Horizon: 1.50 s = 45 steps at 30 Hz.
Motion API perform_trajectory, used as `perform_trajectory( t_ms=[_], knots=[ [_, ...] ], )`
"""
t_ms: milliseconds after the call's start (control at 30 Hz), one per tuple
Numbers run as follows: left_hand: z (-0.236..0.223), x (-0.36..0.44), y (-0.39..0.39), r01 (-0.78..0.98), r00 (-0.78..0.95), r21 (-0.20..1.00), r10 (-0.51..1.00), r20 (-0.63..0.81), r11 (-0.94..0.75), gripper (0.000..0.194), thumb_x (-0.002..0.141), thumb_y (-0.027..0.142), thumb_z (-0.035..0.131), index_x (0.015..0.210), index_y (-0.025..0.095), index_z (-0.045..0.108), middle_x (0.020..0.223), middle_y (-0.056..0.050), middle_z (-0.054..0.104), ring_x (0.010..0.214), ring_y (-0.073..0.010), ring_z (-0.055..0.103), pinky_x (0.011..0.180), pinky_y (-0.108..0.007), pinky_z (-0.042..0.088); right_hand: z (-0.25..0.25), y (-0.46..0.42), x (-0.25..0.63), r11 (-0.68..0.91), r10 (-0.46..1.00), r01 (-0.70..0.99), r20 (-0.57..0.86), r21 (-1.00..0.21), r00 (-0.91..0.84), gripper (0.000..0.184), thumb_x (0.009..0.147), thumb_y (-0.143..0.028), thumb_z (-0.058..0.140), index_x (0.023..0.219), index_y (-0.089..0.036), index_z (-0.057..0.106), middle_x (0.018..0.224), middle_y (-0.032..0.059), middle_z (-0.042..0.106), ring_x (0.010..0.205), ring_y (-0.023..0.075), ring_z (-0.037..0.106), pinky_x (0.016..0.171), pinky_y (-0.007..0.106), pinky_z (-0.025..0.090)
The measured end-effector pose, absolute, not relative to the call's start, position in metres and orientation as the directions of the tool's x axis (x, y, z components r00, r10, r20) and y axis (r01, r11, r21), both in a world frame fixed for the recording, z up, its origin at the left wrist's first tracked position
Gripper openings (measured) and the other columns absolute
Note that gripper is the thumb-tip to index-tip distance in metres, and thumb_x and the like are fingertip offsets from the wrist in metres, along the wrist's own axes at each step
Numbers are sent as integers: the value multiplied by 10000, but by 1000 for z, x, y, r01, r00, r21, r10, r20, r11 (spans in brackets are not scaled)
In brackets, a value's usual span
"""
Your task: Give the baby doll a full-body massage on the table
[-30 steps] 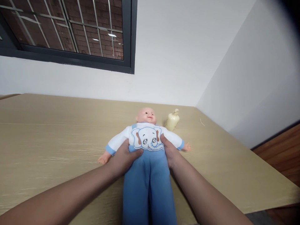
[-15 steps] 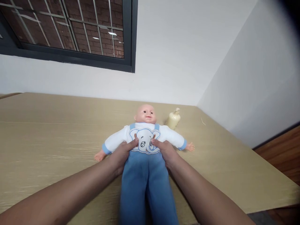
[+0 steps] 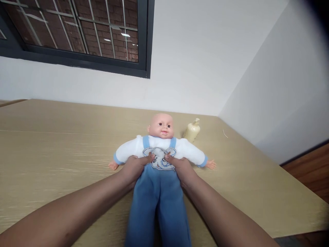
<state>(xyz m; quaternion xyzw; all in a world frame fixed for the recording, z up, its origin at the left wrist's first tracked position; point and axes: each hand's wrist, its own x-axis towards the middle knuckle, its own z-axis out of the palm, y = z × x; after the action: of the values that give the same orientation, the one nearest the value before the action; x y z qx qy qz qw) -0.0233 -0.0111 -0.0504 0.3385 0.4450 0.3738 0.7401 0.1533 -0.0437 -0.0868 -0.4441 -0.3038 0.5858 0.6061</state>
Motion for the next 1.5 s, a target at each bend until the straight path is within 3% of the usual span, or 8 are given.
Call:
perform_trajectory(
  t_ms=[200,400,600,733,933,1067,1333,1500],
  knots=[
    [-50,-22,-12,-179,311,900,891,-331,397,427,680,417,872,976,130,760,858,-147,785,993,-424,717,836,-496,615,-77,-47,156,-75,997,-479,-66,-874,-35,453,765,-367,838,1154,-185,696,1136,102,762,1081,322,713,1046,497,500],
    [-42,-22,-15,-186,314,918,907,-281,349,530,715,464,849,1113,133,737,928,-135,788,970,-403,725,816,-478,616,-63,-55,156,-107,985,-383,-45,-917,-168,566,727,-287,842,1257,-213,658,1206,90,738,1126,320,688,1038,480,499],
    [-40,-26,-14,-284,543,891,825,-156,355,588,761,403,834,1260,138,672,1177,-159,736,1079,-383,694,912,-477,583,-63,-51,153,-30,994,-379,10,-925,-105,504,719,-252,837,1196,-227,678,1162,62,750,1121,316,685,1049,506,493],
    [-43,-30,-14,-223,662,901,736,-141,373,597,688,209,853,1258,181,680,1208,-131,726,1134,-379,667,958,-478,561,-68,-47,155,24,995,-329,56,-944,-88,452,750,-274,813,1183,-236,686,1202,71,736,1165,328,663,1045,490,499],
    [-55,-28,-14,-135,458,954,871,-179,267,473,661,149,823,1124,168,725,1033,-106,771,975,-346,717,919,-473,574,-76,-44,155,74,994,-300,94,-951,-53,437,746,-289,821,1157,-221,690,1203,78,734,1170,326,656,1040,489,498],
    [-57,-25,-15,-84,323,985,939,-115,150,369,638,149,839,993,150,736,1028,-102,771,1002,-337,711,922,-439,577,-74,-45,157,19,989,-337,66,-941,-130,446,754,-277,814,1176,-228,680,1201,73,731,1149,308,665,1016,474,516],
    [-50,-28,-8,-188,317,961,939,-135,201,498,662,197,862,1133,142,708,1102,-126,761,931,-326,738,856,-448,607,-75,-49,168,-178,950,-317,-78,-931,-303,662,707,-234,853,1314,-260,592,1290,70,689,1151,308,667,1041,511,501],
    [-54,-30,-5,-232,357,952,928,-107,200,515,676,209,865,1160,139,706,1059,-130,771,953,-336,737,864,-453,607,-84,-44,163,-71,974,-280,-7,-957,-226,662,692,-227,866,1298,-261,601,1303,65,683,1204,311,639,1091,522,458]
  ],
)
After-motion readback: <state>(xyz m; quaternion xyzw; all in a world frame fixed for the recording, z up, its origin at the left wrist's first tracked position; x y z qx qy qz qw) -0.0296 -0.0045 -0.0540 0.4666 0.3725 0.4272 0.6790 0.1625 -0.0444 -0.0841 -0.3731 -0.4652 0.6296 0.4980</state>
